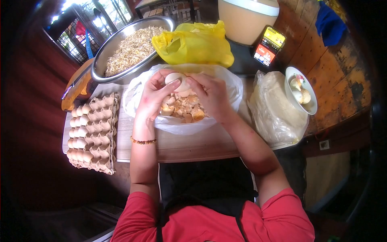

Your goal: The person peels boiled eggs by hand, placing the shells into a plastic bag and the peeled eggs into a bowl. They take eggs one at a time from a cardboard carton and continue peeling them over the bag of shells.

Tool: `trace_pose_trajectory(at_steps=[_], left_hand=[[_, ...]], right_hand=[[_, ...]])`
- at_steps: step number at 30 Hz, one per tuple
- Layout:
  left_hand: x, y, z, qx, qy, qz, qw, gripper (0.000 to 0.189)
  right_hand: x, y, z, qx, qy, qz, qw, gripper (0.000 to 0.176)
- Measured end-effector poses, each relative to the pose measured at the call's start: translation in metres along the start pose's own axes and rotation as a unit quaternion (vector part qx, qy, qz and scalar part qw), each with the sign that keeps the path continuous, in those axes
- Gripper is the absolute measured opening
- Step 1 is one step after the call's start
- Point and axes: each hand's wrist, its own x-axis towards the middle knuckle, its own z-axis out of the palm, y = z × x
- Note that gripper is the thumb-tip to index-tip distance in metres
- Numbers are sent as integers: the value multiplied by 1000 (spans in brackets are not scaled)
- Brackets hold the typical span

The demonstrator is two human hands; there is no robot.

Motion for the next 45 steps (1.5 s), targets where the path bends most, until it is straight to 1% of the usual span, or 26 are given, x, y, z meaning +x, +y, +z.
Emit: trace_pose_trajectory(at_steps=[2, 3, 5, 6, 8, 11, 18, 21, 24, 27, 29, 30, 32, 33, 35, 36, 38, 39, 41, 45], left_hand=[[-1, 1, 1, -4, 3, -4, 1000, 24], [-1, 1, 3, -3, 3, -4, 1000, 24], [-1, 2, 8, 15, 27, 3, 1000, 21], [-1, 3, 8, 15, 27, 3, 1000, 21], [-1, 3, 9, 5, 30, -11, 999, 21], [0, 1, 3, 20, 1, -11, 1000, 23], [0, 0, 3, 32, -14, -7, 999, 24], [-1, 1, 3, 34, -7, -16, 999, 26], [-1, 2, 3, 64, 4, -20, 998, 30], [-1, 2, 2, 50, -9, -1, 999, 32], [-3, 6, 2, 0, -1, -13, 1000, 34], [-3, 7, 3, 0, -2, -13, 1000, 34], [-3, 8, 5, -22, -2, 1, 1000, 35], [-3, 8, 5, -21, -2, 2, 1000, 35], [-3, 7, 4, -1, 8, 0, 1000, 36], [-3, 7, 4, -1, 7, -1, 1000, 36], [-3, 7, 6, 5, 11, 16, 1000, 37], [-3, 8, 7, 5, 11, 15, 1000, 37], [-3, 10, 8, -21, 22, 7, 1000, 36], [-2, 7, 8, -8, 19, 19, 1000, 36]], right_hand=[[-1, 1, 2, -31, 13, -47, 998, 13], [-1, 1, 2, -31, 13, -47, 998, 13], [-2, 1, 3, -111, 14, -76, 991, 10], [-2, 1, 3, -111, 14, -76, 991, 10], [-3, 3, 3, -161, 13, -87, 983, 9], [-5, 7, 6, -187, 24, -105, 976, 8], [-4, 8, 5, -190, 41, -114, 974, 9], [-4, 9, 4, -190, 43, -115, 974, 9], [-3, 10, 3, -190, 44, -111, 974, 9], [-2, 12, 3, -184, 56, -115, 975, 9], [-1, 9, 1, -173, 60, -71, 981, 8], [-1, 9, -1, -173, 61, -71, 981, 8], [-1, 8, -3, -101, 43, -53, 993, 8], [-1, 7, -2, -100, 43, -54, 993, 8], [0, 6, 0, -41, 36, -14, 998, 11], [0, 5, 0, -41, 36, -13, 998, 11], [0, 2, -2, 36, 3, 57, 998, 16], [0, 2, -2, 36, 2, 57, 998, 16], [0, 2, 0, 30, -16, 104, 994, 18], [0, 3, 1, 49, -18, 105, 993, 18]])
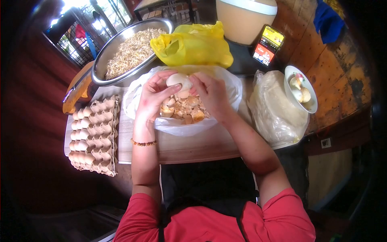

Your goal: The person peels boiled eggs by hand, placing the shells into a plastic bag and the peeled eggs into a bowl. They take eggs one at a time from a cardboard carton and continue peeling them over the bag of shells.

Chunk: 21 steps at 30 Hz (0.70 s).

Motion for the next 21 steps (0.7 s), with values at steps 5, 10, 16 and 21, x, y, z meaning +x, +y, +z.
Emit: trace_pose_trajectory(at_steps=[5, 10, 16, 21], left_hand=[[1, -2, -1, 9, -9, 0, 1000, 35], [0, -2, -3, 19, -37, -15, 999, 42], [-2, 2, 1, -28, -39, -19, 999, 40], [0, 3, 5, -55, -13, -15, 998, 37]], right_hand=[[0, 12, 6, -120, 68, -99, 985, 15], [1, 7, 3, -114, 67, -50, 990, 13], [3, 7, -1, -86, 72, -43, 993, 13], [1, -2, -2, -30, 24, 8, 999, 20]])
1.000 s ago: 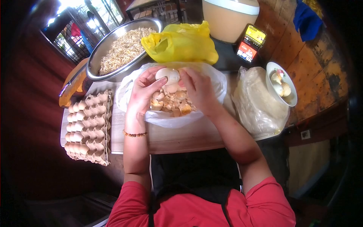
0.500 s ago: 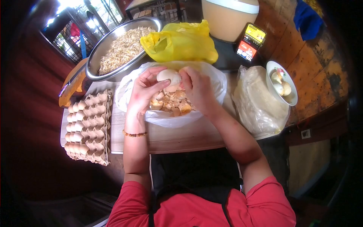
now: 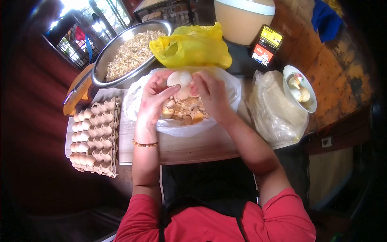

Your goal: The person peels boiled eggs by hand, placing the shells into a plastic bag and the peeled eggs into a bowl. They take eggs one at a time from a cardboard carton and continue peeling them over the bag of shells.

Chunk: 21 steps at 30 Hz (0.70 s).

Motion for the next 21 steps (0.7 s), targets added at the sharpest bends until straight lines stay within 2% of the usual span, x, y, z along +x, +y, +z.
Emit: trace_pose_trajectory(at_steps=[2, 3, 5, 6, 8, 9, 11, 15, 17, 21], left_hand=[[4, -6, 2, 13, 23, 62, 998, 37], [4, -9, 4, 13, 23, 62, 998, 37], [4, -14, 9, 111, 63, 127, 984, 38], [4, -16, 11, 110, 63, 127, 984, 38], [4, -20, 16, 264, 97, 130, 951, 42], [4, -21, 18, 263, 97, 130, 951, 42], [4, -20, 23, 414, 107, 264, 865, 45], [1, -19, 27, 469, 123, 258, 836, 46], [0, -19, 29, 498, 137, 245, 821, 47], [-3, -15, 34, 506, 143, 237, 817, 46]], right_hand=[[0, 6, 4, 105, -8, 30, 994, 26], [-1, 5, 5, 105, -8, 30, 994, 26], [-3, 2, 8, 169, 14, 45, 985, 29], [-2, 3, 8, 168, 14, 46, 985, 29], [-1, 5, 9, 85, 34, 20, 996, 29], [-1, 3, 7, 85, 33, 20, 996, 29], [0, -3, 1, 37, 25, 24, 999, 28], [1, 4, 1, 31, 35, 25, 999, 24], [1, 8, 4, -27, 82, -56, 995, 19], [1, 10, 4, -78, 87, -51, 992, 14]])
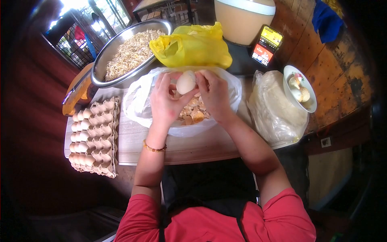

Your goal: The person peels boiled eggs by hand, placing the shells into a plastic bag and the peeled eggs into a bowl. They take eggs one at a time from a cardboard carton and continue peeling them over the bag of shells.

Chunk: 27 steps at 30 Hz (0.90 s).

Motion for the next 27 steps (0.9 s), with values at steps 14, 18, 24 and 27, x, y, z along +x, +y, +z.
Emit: trace_pose_trajectory(at_steps=[14, 18, 24, 27], left_hand=[[2, -14, -4, -191, -50, -168, 966, 41], [2, -16, -6, -232, -67, -203, 949, 44], [5, -19, -13, -413, -84, -215, 881, 38], [5, -26, -17, -490, -100, -224, 837, 34]], right_hand=[[1, 0, 0, 31, -8, 38, 999, 12], [1, 2, 1, 45, 4, 46, 998, 12], [4, 12, 3, -7, 16, 25, 1000, 17], [4, 13, 3, -2, 16, 22, 1000, 16]])
